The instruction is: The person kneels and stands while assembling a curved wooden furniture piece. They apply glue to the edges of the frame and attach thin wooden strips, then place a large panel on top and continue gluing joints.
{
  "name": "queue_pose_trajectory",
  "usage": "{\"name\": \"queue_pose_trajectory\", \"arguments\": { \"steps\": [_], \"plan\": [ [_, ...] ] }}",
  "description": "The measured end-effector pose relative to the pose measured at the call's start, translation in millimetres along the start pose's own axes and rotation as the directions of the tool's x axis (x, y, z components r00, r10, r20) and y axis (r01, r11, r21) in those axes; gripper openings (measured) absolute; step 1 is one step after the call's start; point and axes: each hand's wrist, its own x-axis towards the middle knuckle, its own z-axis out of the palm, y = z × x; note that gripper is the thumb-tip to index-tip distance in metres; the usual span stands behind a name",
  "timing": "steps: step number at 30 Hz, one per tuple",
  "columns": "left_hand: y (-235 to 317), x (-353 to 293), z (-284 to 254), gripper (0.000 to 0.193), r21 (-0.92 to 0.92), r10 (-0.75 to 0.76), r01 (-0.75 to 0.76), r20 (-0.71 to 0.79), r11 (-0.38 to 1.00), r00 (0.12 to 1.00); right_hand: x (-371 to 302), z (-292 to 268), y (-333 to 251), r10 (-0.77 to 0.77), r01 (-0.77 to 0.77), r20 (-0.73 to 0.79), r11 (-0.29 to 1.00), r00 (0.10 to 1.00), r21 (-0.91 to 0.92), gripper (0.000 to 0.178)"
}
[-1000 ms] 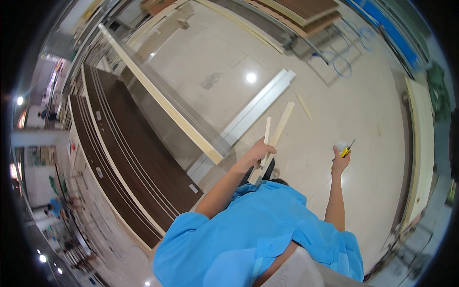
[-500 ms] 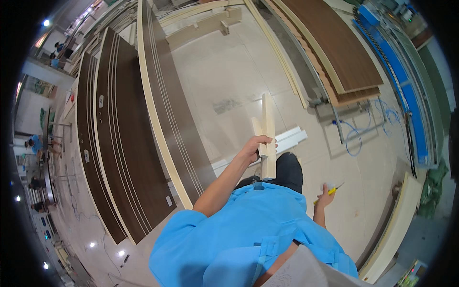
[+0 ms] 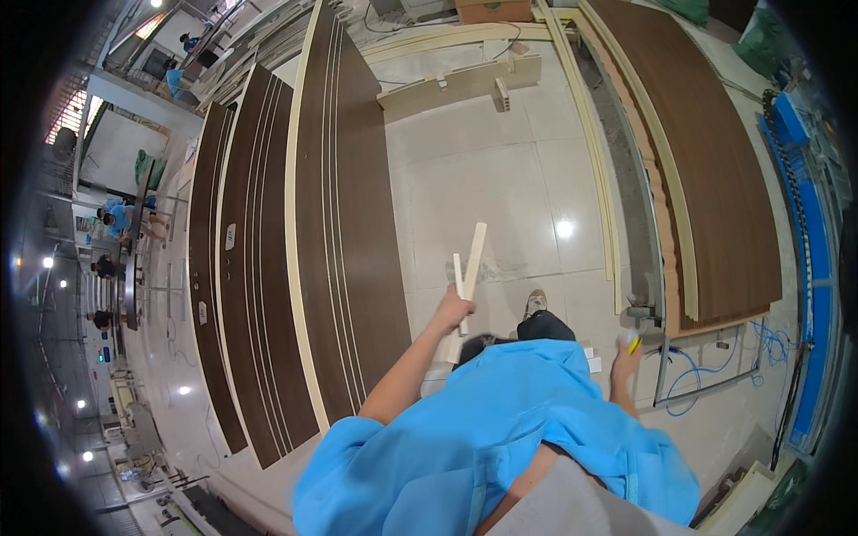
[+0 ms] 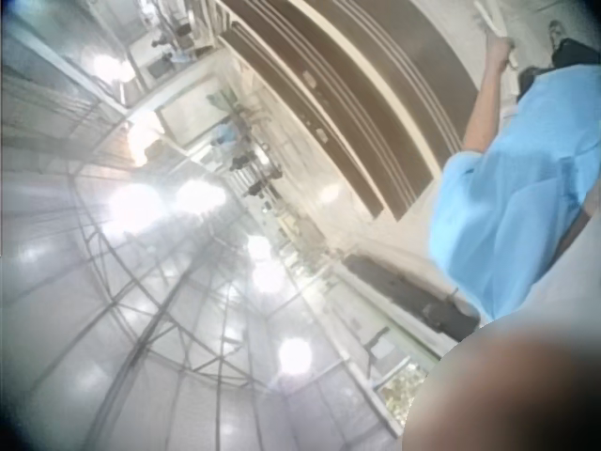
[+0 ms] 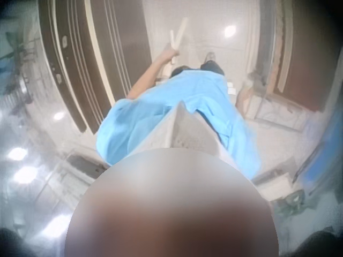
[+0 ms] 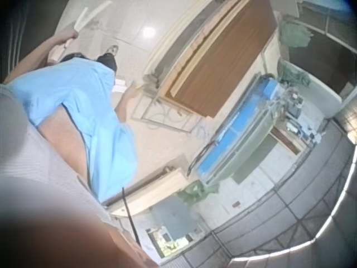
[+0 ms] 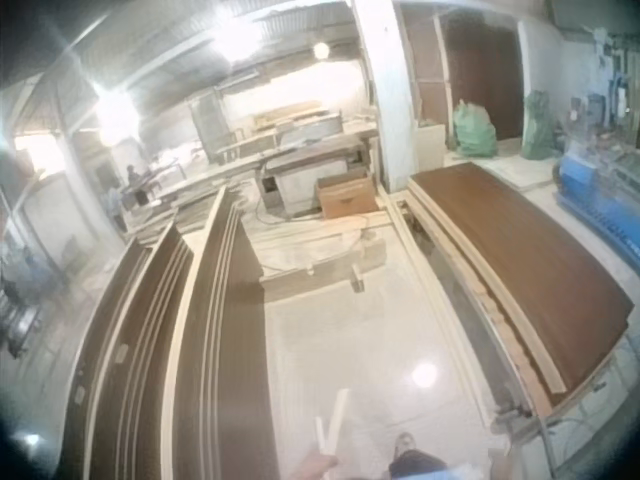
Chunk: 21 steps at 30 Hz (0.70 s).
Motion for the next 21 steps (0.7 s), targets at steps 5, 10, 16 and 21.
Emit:
{"name": "queue_pose_trajectory", "arguments": {
  "steps": [5, 10, 16, 21],
  "plan": [
    [9.9, 48.2, -62.2, 0.052, 0.101, -0.169, 0.185, -0.146, 0.978, 0.975, 213.0, 157.0, -238.6, -0.325, 0.323, 0.077, 0.946, 0.943, 0.04, 0.051],
    [21.8, 118.7, -76.1, 0.042, -0.363, -0.309, 0.269, -0.056, 0.892, 0.949, 319.9, 309.1, -414.6, -0.43, 0.353, 0.193, 0.874, 0.882, 0.335, 0.039],
    [76.0, 263.8, -116.7, 0.027, -0.494, -0.08, 0.097, 0.054, 0.864, 0.995, 325.5, 421.8, -483.3, -0.278, 0.161, 0.274, 0.91, 0.921, 0.382, 0.041],
    [210.4, 351.9, -167.8, 0.039, -0.511, -0.028, -0.006, -0.06, 0.86, 0.998, 320.7, 482.5, -520.3, -0.146, 0.07, 0.348, 0.973, 0.926, 0.222, 0.049]
  ]
}}
